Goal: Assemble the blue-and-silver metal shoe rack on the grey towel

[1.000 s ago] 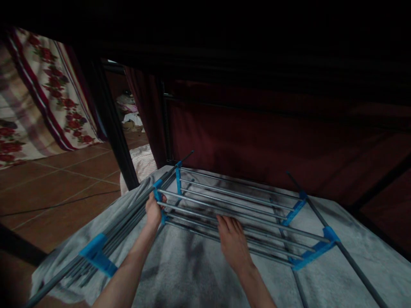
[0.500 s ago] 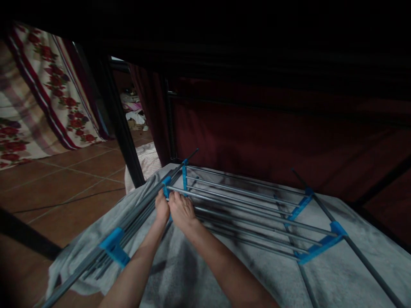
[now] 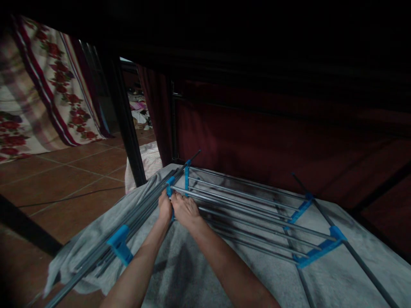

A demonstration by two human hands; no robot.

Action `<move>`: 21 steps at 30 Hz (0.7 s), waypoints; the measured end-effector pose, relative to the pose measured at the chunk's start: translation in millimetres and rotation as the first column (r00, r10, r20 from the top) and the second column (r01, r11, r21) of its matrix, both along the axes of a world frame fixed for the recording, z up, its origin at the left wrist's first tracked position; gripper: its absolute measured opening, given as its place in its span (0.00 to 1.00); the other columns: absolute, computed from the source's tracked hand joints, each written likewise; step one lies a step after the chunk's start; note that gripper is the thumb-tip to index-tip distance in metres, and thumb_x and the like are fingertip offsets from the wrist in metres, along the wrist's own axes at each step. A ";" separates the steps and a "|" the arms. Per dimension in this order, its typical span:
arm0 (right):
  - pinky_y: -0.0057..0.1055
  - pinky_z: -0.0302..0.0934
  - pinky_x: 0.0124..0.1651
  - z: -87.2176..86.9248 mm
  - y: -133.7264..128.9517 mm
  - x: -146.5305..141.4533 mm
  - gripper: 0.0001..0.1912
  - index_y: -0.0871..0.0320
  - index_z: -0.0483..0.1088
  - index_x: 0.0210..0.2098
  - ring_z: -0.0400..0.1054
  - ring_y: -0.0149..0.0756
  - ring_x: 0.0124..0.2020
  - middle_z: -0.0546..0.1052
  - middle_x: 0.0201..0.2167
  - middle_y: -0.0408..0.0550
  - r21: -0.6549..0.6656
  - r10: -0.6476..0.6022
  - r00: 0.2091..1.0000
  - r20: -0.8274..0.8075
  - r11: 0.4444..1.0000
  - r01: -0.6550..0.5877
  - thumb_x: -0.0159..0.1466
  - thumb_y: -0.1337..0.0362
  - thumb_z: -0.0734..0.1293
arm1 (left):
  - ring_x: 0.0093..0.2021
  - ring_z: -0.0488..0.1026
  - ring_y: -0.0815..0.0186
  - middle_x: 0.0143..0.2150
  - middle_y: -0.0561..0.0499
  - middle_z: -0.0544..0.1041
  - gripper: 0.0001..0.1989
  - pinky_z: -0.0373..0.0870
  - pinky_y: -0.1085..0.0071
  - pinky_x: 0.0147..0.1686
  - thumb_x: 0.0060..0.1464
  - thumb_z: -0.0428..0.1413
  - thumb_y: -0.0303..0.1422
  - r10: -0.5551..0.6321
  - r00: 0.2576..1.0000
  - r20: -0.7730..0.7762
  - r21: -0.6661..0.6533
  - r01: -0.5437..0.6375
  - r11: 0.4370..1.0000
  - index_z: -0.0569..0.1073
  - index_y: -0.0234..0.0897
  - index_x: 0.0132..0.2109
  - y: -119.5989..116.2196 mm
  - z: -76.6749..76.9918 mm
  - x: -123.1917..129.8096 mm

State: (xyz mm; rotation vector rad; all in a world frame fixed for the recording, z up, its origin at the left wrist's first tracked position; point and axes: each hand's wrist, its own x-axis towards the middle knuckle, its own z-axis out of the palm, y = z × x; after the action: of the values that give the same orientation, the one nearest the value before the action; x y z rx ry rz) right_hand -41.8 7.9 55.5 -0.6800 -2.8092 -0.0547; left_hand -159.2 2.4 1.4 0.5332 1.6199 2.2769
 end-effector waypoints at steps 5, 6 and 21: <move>0.38 0.68 0.45 0.0 -2.2 -5.1 0.19 0.60 0.63 0.57 0.76 0.41 0.45 0.79 0.48 0.57 -0.034 -0.066 0.998 -0.009 0.997 0.066 0.76 0.60 0.49 | 0.44 0.74 0.60 0.34 0.49 0.76 0.14 0.68 0.62 0.56 0.56 0.53 0.44 0.034 0.998 0.055 0.013 -0.035 0.999 0.72 0.38 0.32 2.8 -3.5 0.5; 0.37 0.68 0.44 0.2 -2.2 -6.0 0.19 0.60 0.64 0.56 0.76 0.41 0.44 0.79 0.47 0.56 -0.043 -0.073 0.997 -0.003 0.996 0.073 0.76 0.59 0.50 | 0.42 0.74 0.61 0.33 0.50 0.75 0.15 0.70 0.62 0.54 0.56 0.53 0.45 0.038 0.997 0.071 0.016 -0.039 0.999 0.72 0.38 0.32 3.6 -4.7 0.7; 0.33 0.64 0.47 12.1 -0.3 -6.7 0.16 0.57 0.70 0.50 0.74 0.39 0.49 0.80 0.48 0.50 -0.113 -0.095 0.994 -0.049 0.990 0.089 0.76 0.60 0.53 | 0.24 0.59 0.70 0.22 0.57 0.65 0.15 0.61 0.69 0.27 0.59 0.53 0.40 -0.008 0.987 0.163 0.015 0.006 1.000 0.67 0.38 0.27 -1.1 6.1 5.7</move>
State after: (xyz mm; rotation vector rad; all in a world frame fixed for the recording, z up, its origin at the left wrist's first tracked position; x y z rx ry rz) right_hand -48.5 7.6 67.6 -0.8230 -2.7437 0.1021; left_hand -153.5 1.2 7.4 0.3450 1.5214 2.2640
